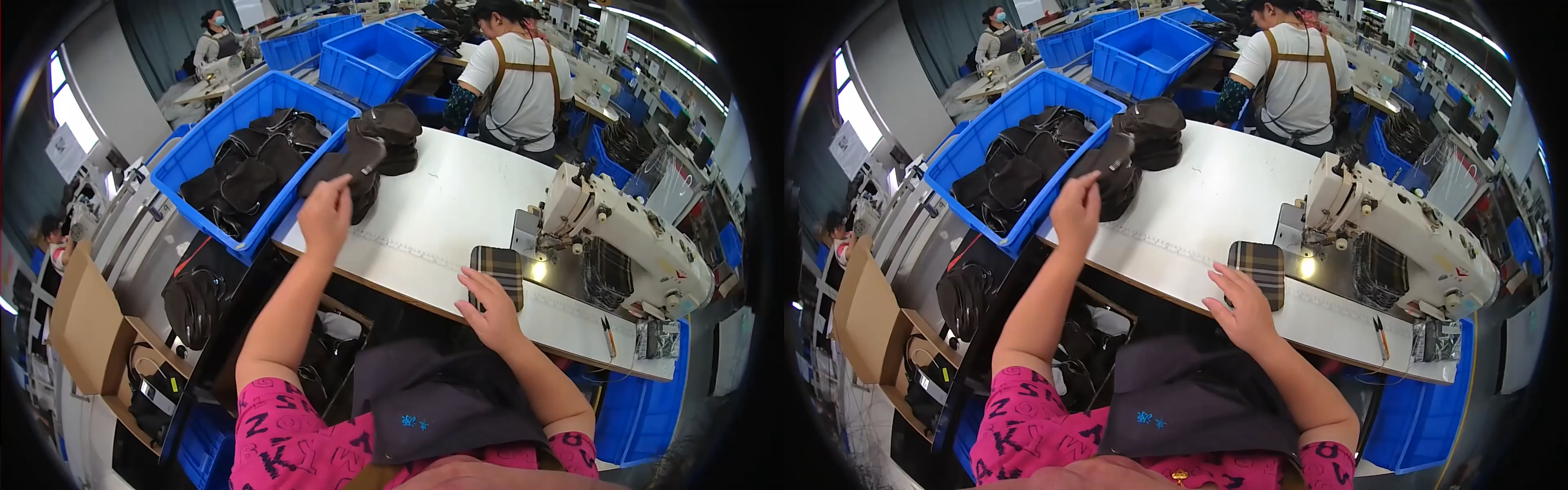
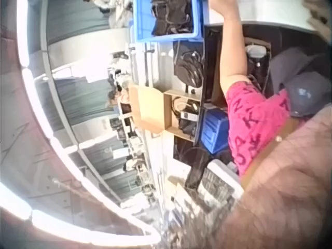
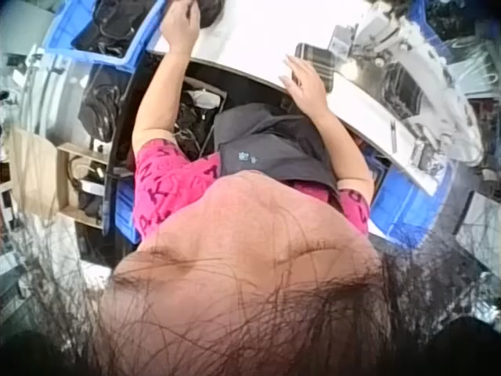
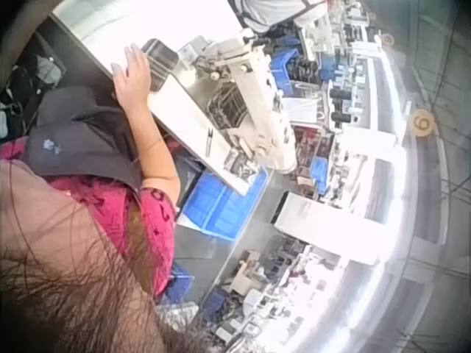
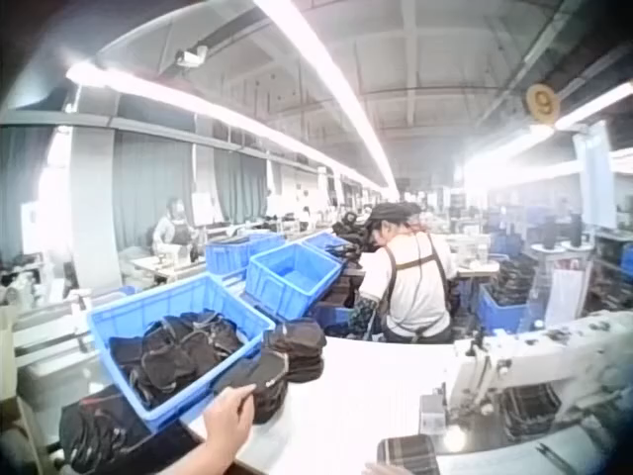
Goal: Sewing small leather pieces together using an industrial sewing machine.
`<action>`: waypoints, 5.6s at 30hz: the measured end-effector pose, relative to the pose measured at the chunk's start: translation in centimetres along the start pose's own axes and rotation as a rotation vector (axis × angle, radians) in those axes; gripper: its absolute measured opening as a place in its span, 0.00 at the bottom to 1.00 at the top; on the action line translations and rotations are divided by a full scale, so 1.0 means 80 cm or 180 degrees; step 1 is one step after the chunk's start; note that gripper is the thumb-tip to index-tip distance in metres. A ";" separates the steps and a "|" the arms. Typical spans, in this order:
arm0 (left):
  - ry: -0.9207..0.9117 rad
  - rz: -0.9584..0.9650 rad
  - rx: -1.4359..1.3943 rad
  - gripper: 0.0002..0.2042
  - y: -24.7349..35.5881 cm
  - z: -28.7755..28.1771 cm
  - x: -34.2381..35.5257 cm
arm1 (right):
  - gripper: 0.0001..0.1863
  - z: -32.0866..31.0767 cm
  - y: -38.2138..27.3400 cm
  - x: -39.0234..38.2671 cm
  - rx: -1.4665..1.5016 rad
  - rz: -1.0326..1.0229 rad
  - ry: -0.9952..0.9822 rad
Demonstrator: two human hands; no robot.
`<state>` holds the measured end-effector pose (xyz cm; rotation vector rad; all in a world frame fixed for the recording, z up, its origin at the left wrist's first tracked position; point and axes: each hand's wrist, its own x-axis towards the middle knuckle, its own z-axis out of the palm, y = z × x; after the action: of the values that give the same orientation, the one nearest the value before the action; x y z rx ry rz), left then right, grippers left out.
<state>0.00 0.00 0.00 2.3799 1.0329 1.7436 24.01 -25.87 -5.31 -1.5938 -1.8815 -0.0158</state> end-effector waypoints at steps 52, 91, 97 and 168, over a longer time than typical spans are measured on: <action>-0.4786 -0.2187 -0.4317 0.12 0.144 0.022 -0.227 | 0.12 -0.054 -0.017 -0.075 0.4909 0.2091 0.0394; -0.4624 -0.1507 -0.2841 0.13 0.189 0.097 -0.069 | 0.19 -0.064 0.017 -0.068 0.1599 0.1788 -0.0906; -0.5130 -0.2374 -0.3239 0.14 0.184 0.107 -0.071 | 0.19 -0.063 0.025 -0.069 0.1645 0.1671 -0.0832; -0.4543 0.0733 -0.1027 0.13 0.225 0.292 -0.015 | 0.15 -0.083 0.159 -0.062 -0.1447 -0.1111 -0.0219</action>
<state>28.68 -6.33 -3.02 2.5765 0.2068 -0.0912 38.57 -29.66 -7.56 -1.5330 -2.3052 -0.5829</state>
